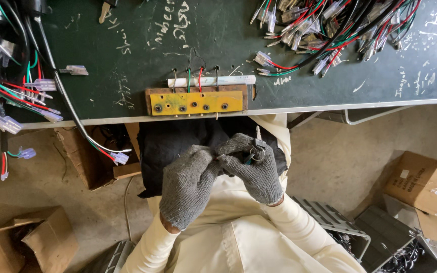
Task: The person assembles wire harnesses by inserting individual wires into a plastic connector and securing them using a crimping tool. The person repeats this process for multiple wires, using a yellow jig to hold the connector in place.
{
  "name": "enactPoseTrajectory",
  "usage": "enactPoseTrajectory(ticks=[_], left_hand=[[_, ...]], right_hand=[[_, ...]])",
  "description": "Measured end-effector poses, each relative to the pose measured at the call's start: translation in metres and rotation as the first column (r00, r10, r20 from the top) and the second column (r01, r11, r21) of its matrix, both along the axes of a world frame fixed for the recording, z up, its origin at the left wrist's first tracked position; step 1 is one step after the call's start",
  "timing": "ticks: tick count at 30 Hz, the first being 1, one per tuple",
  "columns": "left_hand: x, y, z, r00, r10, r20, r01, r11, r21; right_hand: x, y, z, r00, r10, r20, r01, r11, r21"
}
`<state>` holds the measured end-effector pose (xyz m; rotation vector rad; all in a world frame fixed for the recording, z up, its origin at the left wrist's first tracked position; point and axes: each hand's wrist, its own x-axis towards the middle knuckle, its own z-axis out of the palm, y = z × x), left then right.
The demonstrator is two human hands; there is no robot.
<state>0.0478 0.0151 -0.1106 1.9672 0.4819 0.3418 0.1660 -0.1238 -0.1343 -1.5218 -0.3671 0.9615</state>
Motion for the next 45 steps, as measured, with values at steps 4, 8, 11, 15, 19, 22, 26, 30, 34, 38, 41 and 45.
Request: enactPoseTrajectory(ticks=[4, 8, 11, 15, 19, 22, 26, 30, 34, 38, 41, 45], left_hand=[[-0.002, 0.002, 0.001, 1.000, -0.015, -0.007, 0.015, 1.000, 0.004], [-0.001, 0.002, 0.002, 0.999, -0.020, 0.036, 0.020, 1.000, 0.003], [0.000, 0.000, 0.002, 0.998, -0.010, 0.057, 0.009, 1.000, 0.012], [-0.004, -0.002, 0.001, 0.997, -0.012, 0.074, 0.008, 0.999, 0.051], [-0.006, -0.004, -0.002, 0.994, -0.003, 0.107, -0.010, 0.993, 0.118], [-0.006, -0.007, -0.004, 0.994, 0.018, 0.104, -0.032, 0.990, 0.135], [-0.007, -0.008, -0.005, 0.995, 0.035, 0.092, -0.049, 0.986, 0.158], [-0.009, -0.007, -0.007, 0.994, 0.046, 0.098, -0.059, 0.989, 0.136], [-0.009, -0.005, -0.008, 0.998, 0.045, 0.052, -0.050, 0.994, 0.100], [-0.007, -0.004, -0.007, 0.999, 0.031, 0.044, -0.036, 0.992, 0.122], [-0.005, -0.004, -0.005, 0.996, 0.017, 0.091, -0.031, 0.989, 0.148], [-0.002, -0.005, -0.004, 0.995, 0.024, 0.097, -0.036, 0.992, 0.118]], right_hand=[[-0.003, -0.002, -0.003, 0.999, -0.030, -0.039, 0.032, 0.997, 0.069], [-0.005, -0.007, -0.008, 0.994, -0.061, -0.089, 0.068, 0.995, 0.076], [-0.007, -0.008, -0.013, 0.974, -0.113, -0.195, 0.147, 0.975, 0.169], [-0.008, -0.009, -0.015, 0.976, -0.094, -0.196, 0.133, 0.972, 0.195], [-0.005, -0.009, -0.011, 0.993, -0.035, -0.110, 0.051, 0.987, 0.150], [-0.001, -0.008, -0.007, 0.999, -0.002, -0.047, 0.004, 0.999, 0.044], [0.003, -0.004, -0.005, 0.999, 0.041, -0.036, -0.042, 0.999, -0.013], [0.004, -0.001, -0.003, 0.996, 0.092, 0.019, -0.092, 0.995, 0.038], [0.005, -0.001, 0.001, 0.994, 0.015, -0.107, -0.008, 0.997, 0.072], [0.006, -0.004, 0.004, 0.993, 0.015, -0.114, -0.009, 0.999, 0.054], [0.007, -0.003, 0.003, 0.997, 0.054, -0.046, -0.050, 0.995, 0.091], [0.008, -0.002, 0.002, 0.998, 0.063, -0.017, -0.062, 0.998, 0.023]])
